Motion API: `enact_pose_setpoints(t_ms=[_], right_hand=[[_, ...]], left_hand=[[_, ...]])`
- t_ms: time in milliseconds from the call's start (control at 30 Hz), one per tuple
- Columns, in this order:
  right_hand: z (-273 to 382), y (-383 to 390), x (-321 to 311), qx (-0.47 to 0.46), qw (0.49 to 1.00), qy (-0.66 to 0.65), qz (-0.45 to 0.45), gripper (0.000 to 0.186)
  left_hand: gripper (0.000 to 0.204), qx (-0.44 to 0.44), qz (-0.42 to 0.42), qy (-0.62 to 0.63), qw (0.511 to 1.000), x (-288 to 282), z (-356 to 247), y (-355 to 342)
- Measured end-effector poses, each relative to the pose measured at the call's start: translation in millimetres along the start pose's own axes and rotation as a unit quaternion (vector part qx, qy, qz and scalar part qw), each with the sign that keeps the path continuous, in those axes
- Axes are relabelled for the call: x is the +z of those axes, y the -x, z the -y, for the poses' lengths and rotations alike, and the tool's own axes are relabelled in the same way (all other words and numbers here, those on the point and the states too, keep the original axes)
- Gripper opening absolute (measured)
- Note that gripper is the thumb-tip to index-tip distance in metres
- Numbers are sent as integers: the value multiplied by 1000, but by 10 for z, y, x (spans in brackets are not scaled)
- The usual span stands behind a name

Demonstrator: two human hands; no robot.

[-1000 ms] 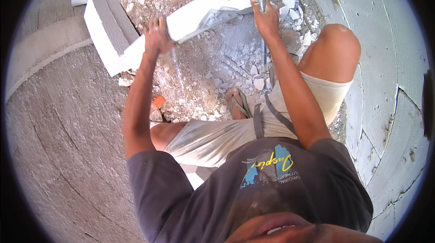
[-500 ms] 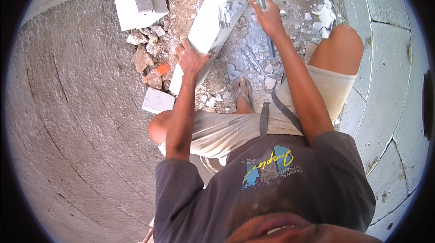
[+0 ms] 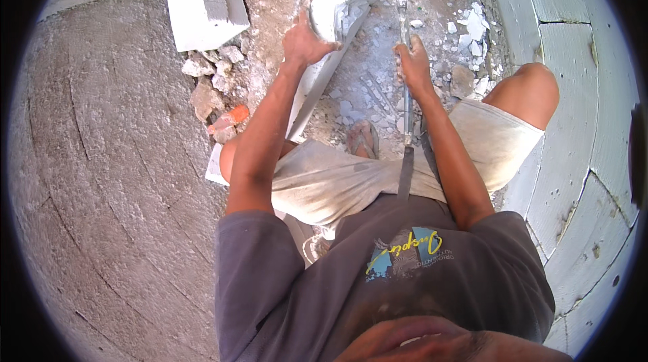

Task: The person uses a hammer to break a white rectangular tile into smaller pieces on the ground. After breaking the tile, the person picks up a piece, scoops cement from a bucket with a trowel, applies it to the tile, and places the tile against a curved wall.

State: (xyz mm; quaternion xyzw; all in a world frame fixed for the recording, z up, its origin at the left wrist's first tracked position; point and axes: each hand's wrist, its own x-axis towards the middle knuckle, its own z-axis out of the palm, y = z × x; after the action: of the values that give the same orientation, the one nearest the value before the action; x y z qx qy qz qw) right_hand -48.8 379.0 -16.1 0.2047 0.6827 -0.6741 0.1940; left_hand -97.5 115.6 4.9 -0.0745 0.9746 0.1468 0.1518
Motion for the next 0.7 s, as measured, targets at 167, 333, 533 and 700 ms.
enact_pose_setpoints(t_ms=[167, 333, 533, 700], right_hand=[[554, 173, 93, -59, 998, -16, 31, 31], [1028, 368, 298, -197, 967, -86, 136, 46], [276, 357, 828, -155, 983, 31, 93, 69], [-10, 401, 1119, -21, 995, 96, 36, 45]], left_hand=[[130, 3, -45, 34, 998, -223, 86, 86], [129, -104, -90, 23, 990, -382, 349, 149], [134, -131, -135, -3, 982, -120, 840, -98], [128, -133, -98, 60, 984, -8, 1131, -43]])
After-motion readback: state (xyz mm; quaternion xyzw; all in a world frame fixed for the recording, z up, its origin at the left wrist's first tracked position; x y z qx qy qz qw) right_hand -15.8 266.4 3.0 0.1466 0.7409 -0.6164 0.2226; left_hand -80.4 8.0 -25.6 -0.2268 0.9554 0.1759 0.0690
